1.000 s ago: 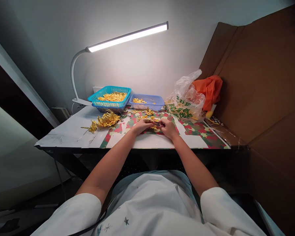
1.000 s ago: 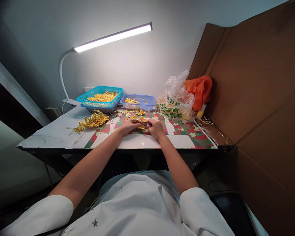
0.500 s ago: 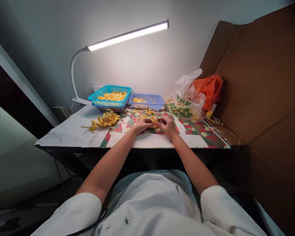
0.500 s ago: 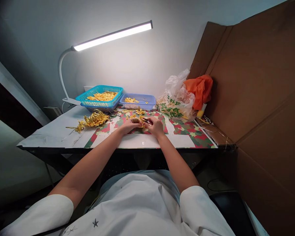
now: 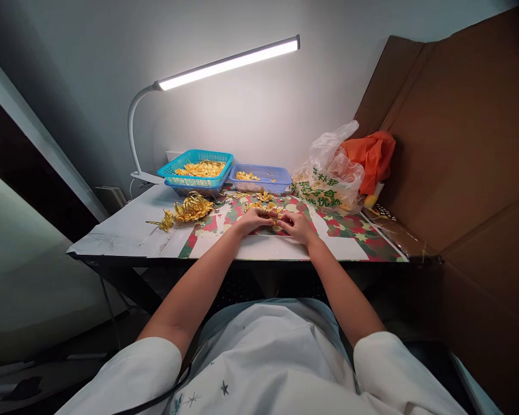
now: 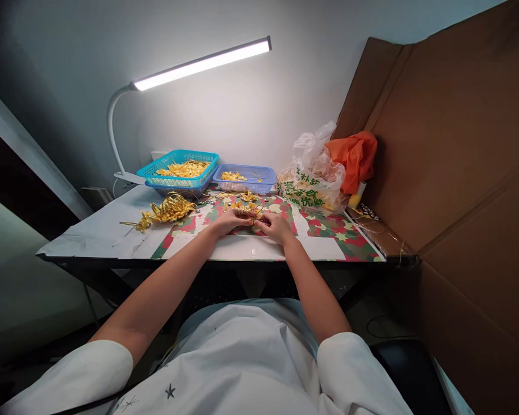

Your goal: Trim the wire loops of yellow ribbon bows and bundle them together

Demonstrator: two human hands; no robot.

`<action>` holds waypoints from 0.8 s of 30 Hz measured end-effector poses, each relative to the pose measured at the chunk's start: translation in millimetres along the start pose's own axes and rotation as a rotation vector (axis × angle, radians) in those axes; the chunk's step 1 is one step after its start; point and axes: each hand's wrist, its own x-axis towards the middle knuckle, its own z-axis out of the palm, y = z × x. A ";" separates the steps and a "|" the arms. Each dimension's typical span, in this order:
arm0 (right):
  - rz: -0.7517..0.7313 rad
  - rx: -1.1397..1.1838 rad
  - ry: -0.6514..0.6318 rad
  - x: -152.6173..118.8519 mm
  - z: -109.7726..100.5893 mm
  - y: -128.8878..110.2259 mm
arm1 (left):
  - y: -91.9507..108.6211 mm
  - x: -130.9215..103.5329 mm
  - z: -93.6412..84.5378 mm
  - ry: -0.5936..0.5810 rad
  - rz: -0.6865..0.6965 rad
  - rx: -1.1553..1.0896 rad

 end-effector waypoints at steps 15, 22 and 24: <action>0.027 -0.236 0.056 -0.3 -1.9 -6.1 | 3.3 0.6 0.2 0.012 -0.035 -0.019; 0.021 -0.252 0.064 -0.9 -1.5 -4.4 | 2.8 0.6 0.5 0.017 -0.036 -0.056; 0.019 -0.254 0.067 -1.1 -1.6 -4.5 | 2.4 0.4 0.5 0.017 -0.033 -0.066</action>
